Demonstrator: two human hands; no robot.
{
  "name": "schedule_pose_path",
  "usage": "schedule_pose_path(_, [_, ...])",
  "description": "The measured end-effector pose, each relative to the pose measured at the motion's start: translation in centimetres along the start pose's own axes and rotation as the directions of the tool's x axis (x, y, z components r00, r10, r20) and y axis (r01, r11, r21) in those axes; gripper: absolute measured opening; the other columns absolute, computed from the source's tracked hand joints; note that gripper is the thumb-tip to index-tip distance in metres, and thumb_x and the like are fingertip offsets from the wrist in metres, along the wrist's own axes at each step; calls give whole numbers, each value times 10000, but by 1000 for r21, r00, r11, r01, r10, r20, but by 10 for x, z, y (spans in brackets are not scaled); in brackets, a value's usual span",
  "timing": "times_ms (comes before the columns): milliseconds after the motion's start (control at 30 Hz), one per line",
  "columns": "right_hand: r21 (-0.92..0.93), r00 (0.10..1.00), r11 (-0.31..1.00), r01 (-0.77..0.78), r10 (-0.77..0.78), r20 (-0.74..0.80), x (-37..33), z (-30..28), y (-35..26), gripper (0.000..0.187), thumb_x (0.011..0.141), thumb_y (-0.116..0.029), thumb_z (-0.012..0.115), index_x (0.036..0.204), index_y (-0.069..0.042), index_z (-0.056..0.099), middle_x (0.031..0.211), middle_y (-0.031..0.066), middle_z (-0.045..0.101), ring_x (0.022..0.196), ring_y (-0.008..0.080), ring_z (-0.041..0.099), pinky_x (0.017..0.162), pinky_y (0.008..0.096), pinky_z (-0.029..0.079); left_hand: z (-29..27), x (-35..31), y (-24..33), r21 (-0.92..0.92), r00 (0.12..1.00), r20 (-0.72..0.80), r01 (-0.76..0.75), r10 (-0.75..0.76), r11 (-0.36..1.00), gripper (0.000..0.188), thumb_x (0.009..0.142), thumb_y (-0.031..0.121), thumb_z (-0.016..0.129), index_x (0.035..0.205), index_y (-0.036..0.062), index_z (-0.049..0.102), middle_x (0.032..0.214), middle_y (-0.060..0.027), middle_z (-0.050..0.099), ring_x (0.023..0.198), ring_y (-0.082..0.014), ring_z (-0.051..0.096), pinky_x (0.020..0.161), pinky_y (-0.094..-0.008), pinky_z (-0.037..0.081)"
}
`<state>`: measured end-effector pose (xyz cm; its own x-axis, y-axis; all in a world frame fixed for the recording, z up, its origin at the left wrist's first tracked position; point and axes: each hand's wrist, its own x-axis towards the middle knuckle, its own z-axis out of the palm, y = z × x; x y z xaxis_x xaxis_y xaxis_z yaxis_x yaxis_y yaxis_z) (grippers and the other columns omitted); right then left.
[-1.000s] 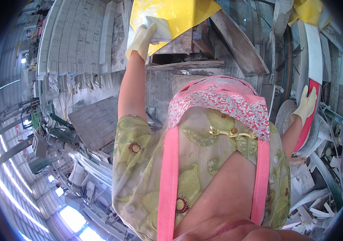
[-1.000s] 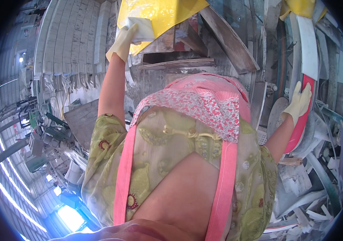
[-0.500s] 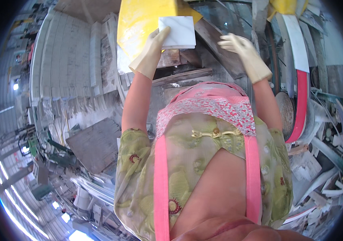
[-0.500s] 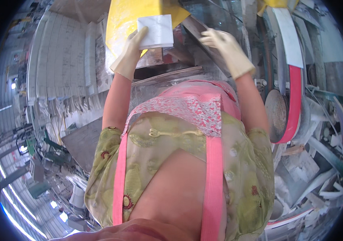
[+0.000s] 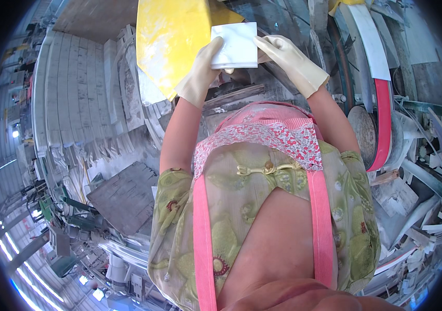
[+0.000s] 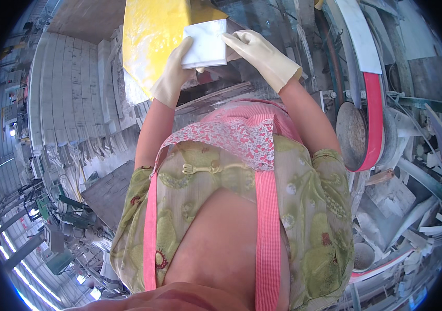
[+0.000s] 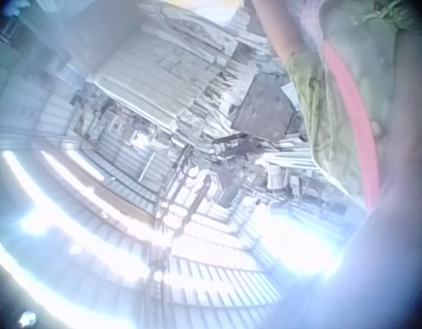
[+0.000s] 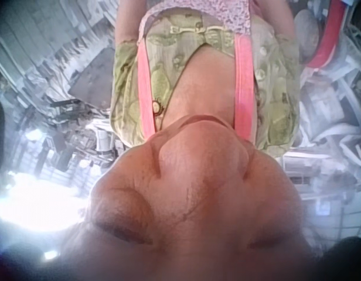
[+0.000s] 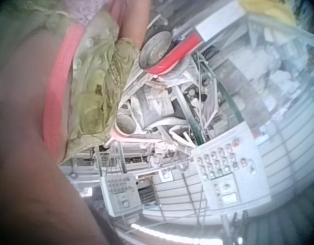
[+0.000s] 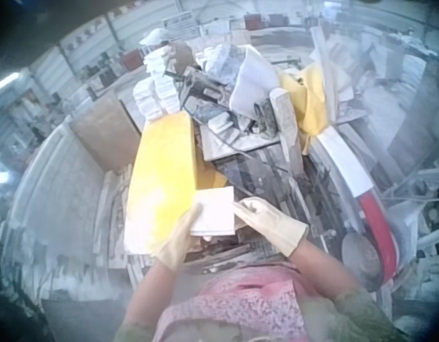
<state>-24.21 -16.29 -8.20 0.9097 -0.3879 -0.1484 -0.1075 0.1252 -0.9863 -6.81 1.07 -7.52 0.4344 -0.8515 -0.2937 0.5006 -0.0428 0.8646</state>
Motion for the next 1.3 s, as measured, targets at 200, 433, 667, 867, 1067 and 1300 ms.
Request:
schedule_pose_path(200, [47, 998, 997, 57, -57, -17, -4, 2, -5, 450, 1048, -386, 602, 1129, 48, 685, 1032, 132, 751, 932, 164, 717, 898, 294, 554, -3, -4, 7, 14, 995, -91, -30, 31, 999, 489, 1033, 353, 589, 1234, -93, 598, 977, -161, 702, 763, -263, 683, 666, -393, 542])
schedule_pose_path(433, [-17, 979, 1000, 26, -29, -202, -51, -71, 21, 448, 1081, -349, 534, 1276, 31, 670, 1156, 171, 744, 1092, 219, 708, 1014, 335, 522, -28, -29, 48, 586, 947, -247, -21, 204, 810, 603, 989, 438, 633, 1277, -92, 617, 1105, -137, 719, 989, -189, 681, 850, -328, 531])
schedule_pose_path(667, [-95, 714, 992, -84, -7, -700, -129, -184, 56, 459, 1098, -315, 507, 1348, 51, 626, 1263, 193, 706, 1147, 239, 686, 1032, 342, 512, -83, -35, 77, 799, 883, -326, 66, 338, 598, 604, 959, 424, 607, 1208, -127, 612, 971, -183, 728, 811, -230, 735, 719, -335, 590])
schedule_pose_path(867, [-609, 550, 689, -394, -354, -756, -228, -241, 43, 459, 1049, -298, 579, 1315, 71, 642, 1276, 182, 704, 1180, 252, 662, 1034, 340, 470, -126, 12, 82, 764, 829, -529, 373, 181, 526, 503, 967, 372, 620, 1181, -81, 670, 893, -175, 742, 686, -255, 742, 536, -369, 574])
schedule_pose_path(1067, [-772, 728, 430, -468, -306, -613, -251, -266, 63, 539, 1000, -183, 638, 1494, -17, 502, 1492, 190, 557, 1409, 324, 503, 1178, 377, 365, -127, 5, 75, 820, 827, -516, 401, 224, 409, 523, 989, 404, 599, 1181, -81, 636, 878, -148, 708, 599, -222, 677, 507, -328, 514])
schedule_pose_path(1300, [-896, 875, -32, -444, -231, -425, -222, -284, 67, 836, 854, -108, 757, 1590, -84, 361, 1625, 157, 388, 1499, 321, 366, 1213, 440, 314, -105, 1, 81, 776, 806, -563, 440, 182, 452, 487, 1003, 423, 572, 1149, -40, 612, 897, -138, 698, 596, -198, 654, 539, -324, 498])
